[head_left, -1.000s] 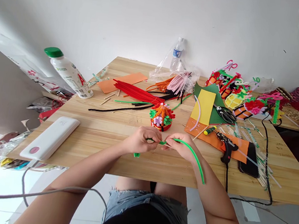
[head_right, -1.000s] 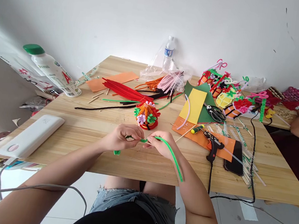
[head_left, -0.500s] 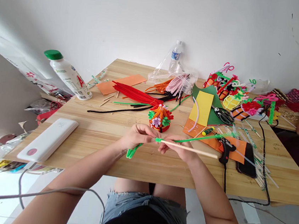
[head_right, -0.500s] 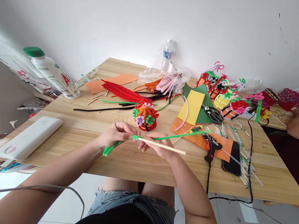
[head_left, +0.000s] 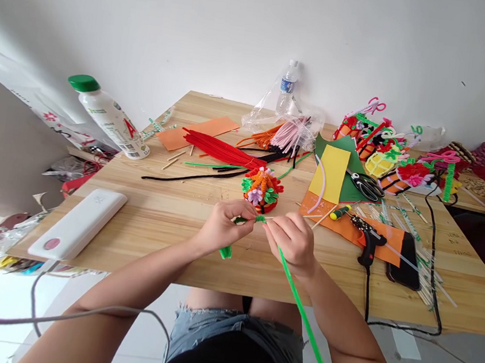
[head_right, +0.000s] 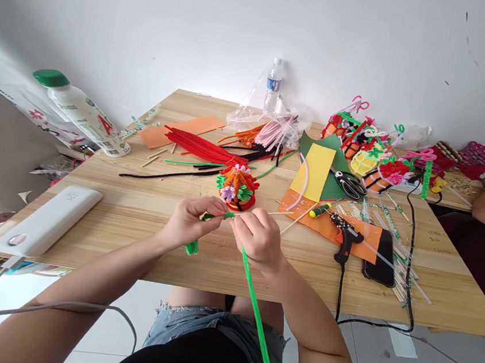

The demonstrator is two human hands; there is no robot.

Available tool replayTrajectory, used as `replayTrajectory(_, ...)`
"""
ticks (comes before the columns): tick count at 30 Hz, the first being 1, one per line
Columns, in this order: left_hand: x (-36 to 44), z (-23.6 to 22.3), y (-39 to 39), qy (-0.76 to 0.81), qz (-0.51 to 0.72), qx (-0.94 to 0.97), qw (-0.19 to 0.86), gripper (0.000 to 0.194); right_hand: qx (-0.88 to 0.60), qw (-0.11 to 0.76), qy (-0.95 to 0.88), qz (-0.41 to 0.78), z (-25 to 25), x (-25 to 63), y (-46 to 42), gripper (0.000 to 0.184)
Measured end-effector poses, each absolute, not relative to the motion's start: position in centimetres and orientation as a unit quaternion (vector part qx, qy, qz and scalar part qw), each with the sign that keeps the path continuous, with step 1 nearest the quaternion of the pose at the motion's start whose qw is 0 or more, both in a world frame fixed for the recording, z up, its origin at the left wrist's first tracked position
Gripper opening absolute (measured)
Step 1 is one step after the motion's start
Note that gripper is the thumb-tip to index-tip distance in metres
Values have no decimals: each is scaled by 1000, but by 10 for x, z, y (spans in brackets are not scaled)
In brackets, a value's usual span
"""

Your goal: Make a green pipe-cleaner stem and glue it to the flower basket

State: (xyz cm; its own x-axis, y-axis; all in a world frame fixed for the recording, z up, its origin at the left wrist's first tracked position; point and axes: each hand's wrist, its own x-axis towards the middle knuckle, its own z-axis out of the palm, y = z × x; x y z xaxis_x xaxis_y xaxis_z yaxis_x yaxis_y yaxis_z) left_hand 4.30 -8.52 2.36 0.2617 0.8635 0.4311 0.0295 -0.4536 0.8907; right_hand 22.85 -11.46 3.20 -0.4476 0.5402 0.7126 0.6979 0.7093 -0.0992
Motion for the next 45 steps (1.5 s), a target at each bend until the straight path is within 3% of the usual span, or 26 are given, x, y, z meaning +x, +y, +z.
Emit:
replayTrajectory(5,38,27,-79,221,477,761,379,10,-418,433,-785,144,33,237,-108,19)
replayTrajectory(11,32,33,-75,126,395,796,441,10,-476,259,-530,652,34,246,-104,40)
replayTrajectory(15,29,38,-73,112,377,732,557,16,-379,175,-465,781,41,248,-103,42)
replayTrajectory(17,29,38,-73,108,385,686,607,18,-331,180,-455,807,41,245,-104,40)
replayTrajectory(22,37,29,-75,159,466,537,685,16,-267,354,-466,766,26,225,-111,40)
replayTrajectory(24,41,23,-76,229,495,475,691,18,-308,443,-518,664,21,217,-115,38)
replayTrajectory(26,44,19,-77,296,505,438,682,21,-371,488,-621,489,18,212,-118,33)
replayTrajectory(30,46,16,-79,383,509,452,624,19,-424,437,-788,96,17,212,-121,29)
replayTrajectory(34,44,19,-83,391,513,552,529,11,-425,352,-829,-90,20,220,-119,25)
replayTrajectory(41,40,24,-83,304,456,754,361,9,-410,385,-826,-25,32,235,-109,18)
replayTrajectory(45,35,26,-77,217,410,800,381,12,-469,351,-781,217,31,243,-104,26)
